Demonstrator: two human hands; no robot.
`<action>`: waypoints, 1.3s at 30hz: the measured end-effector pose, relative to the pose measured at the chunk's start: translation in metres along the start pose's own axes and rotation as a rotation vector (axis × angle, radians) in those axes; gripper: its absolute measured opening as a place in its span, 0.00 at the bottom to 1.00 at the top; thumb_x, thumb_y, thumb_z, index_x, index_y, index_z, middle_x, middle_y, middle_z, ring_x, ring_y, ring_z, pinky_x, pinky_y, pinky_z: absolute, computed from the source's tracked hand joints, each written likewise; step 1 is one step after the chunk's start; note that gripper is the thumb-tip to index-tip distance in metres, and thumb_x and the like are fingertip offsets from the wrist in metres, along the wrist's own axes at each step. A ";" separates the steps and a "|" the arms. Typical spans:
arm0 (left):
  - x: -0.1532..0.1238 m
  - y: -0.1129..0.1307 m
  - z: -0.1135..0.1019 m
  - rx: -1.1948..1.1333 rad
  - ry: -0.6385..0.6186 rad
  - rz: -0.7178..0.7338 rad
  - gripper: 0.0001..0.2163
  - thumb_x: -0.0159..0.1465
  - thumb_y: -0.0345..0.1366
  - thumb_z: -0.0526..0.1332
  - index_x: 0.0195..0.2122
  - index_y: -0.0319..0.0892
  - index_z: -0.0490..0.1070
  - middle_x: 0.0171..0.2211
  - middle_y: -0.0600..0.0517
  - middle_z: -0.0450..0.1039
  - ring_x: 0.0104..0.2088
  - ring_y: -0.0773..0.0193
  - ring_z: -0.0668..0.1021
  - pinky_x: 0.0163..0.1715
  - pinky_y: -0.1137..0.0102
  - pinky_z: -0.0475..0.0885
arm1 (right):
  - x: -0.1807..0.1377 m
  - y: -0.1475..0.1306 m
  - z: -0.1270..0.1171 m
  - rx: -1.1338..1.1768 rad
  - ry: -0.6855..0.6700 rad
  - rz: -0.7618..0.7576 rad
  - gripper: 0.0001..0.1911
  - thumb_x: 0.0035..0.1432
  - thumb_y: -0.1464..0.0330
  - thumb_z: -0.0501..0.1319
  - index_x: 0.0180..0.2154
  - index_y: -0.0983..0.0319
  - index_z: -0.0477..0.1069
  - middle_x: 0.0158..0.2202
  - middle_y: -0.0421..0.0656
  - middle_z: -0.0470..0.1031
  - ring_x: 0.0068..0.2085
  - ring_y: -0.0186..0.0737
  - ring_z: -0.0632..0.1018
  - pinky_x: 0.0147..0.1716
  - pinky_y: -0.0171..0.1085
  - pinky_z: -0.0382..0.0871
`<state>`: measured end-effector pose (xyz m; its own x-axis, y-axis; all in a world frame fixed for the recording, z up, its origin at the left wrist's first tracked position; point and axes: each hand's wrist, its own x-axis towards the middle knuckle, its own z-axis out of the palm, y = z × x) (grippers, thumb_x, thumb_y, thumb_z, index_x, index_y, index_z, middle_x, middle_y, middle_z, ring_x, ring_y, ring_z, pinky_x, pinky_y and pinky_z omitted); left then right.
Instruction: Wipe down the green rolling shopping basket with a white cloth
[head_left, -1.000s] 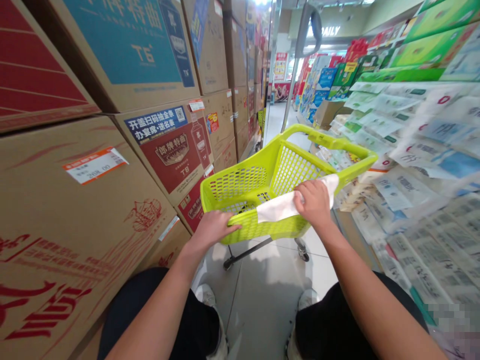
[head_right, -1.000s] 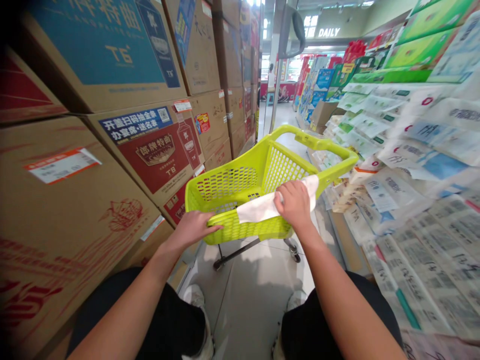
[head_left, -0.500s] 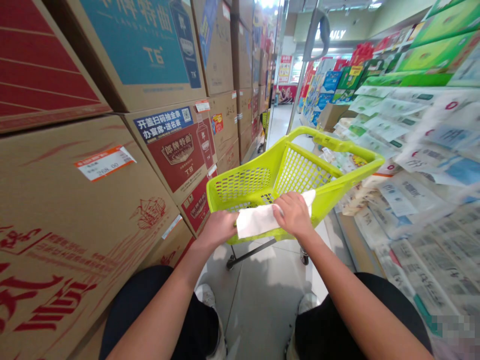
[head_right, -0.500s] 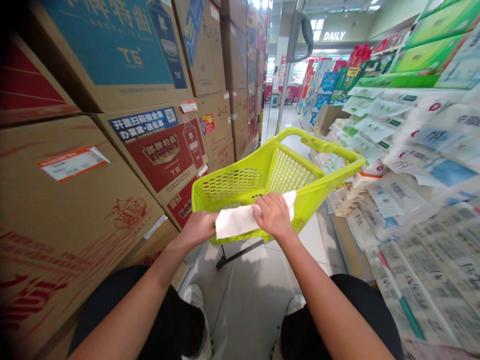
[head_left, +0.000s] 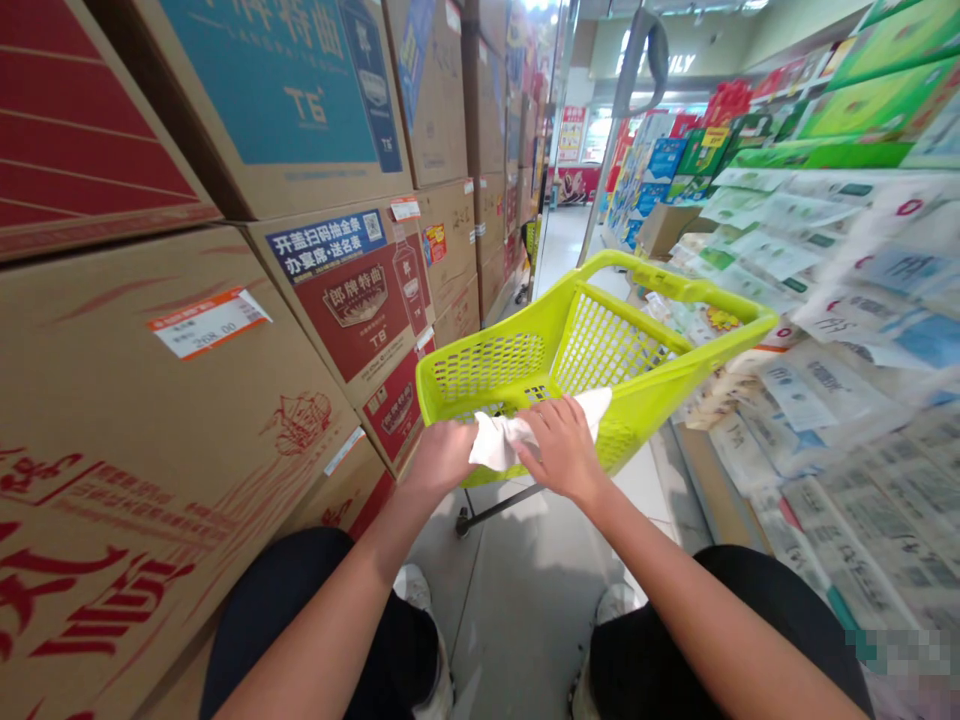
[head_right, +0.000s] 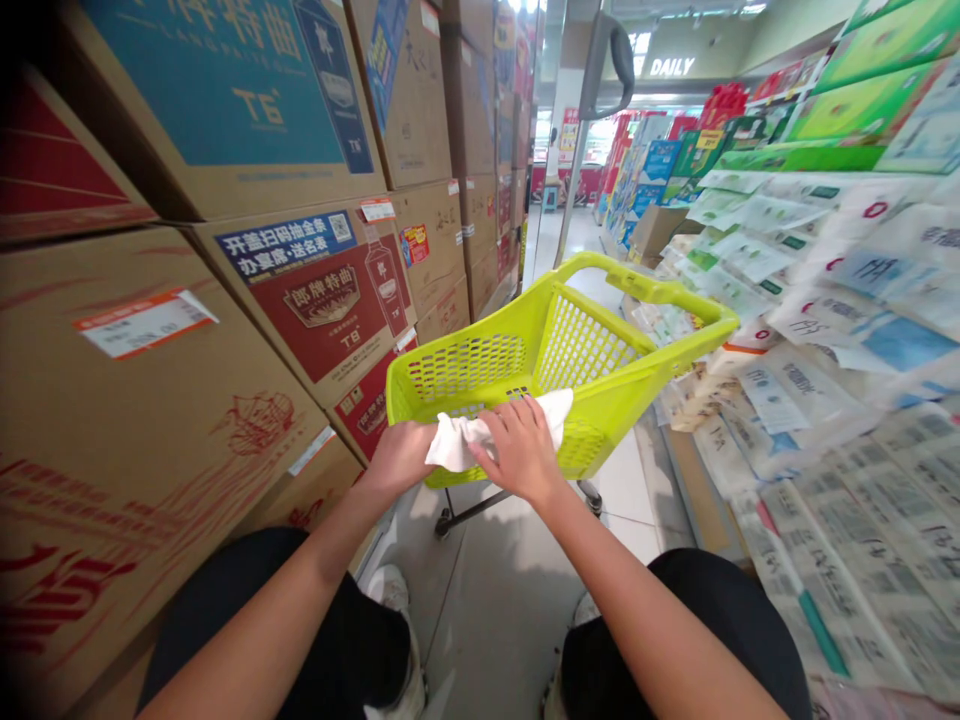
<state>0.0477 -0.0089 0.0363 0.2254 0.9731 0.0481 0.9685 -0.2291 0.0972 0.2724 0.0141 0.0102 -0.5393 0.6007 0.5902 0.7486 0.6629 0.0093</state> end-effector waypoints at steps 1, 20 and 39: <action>-0.002 0.003 -0.001 0.006 -0.003 -0.020 0.13 0.70 0.41 0.57 0.44 0.44 0.81 0.41 0.38 0.84 0.43 0.45 0.85 0.40 0.61 0.74 | 0.001 0.004 -0.001 -0.015 0.002 0.000 0.18 0.72 0.56 0.55 0.51 0.59 0.74 0.47 0.49 0.77 0.52 0.52 0.71 0.63 0.52 0.57; -0.031 0.033 0.013 -0.012 0.216 0.307 0.17 0.67 0.47 0.65 0.52 0.44 0.76 0.61 0.40 0.73 0.66 0.41 0.69 0.72 0.37 0.51 | -0.016 0.125 -0.020 0.014 0.010 0.119 0.13 0.68 0.68 0.50 0.34 0.58 0.71 0.35 0.45 0.75 0.42 0.48 0.72 0.52 0.50 0.64; 0.003 -0.020 0.017 0.085 0.316 0.046 0.18 0.62 0.49 0.72 0.47 0.46 0.77 0.54 0.42 0.73 0.64 0.43 0.66 0.66 0.50 0.61 | -0.021 0.041 -0.041 0.082 -0.305 -0.077 0.17 0.74 0.53 0.56 0.43 0.58 0.76 0.45 0.47 0.79 0.53 0.49 0.75 0.67 0.58 0.60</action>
<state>0.0311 -0.0010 0.0173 0.2383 0.9030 0.3575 0.9664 -0.2570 0.0051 0.3301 0.0110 0.0312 -0.6928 0.6457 0.3212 0.6745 0.7377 -0.0280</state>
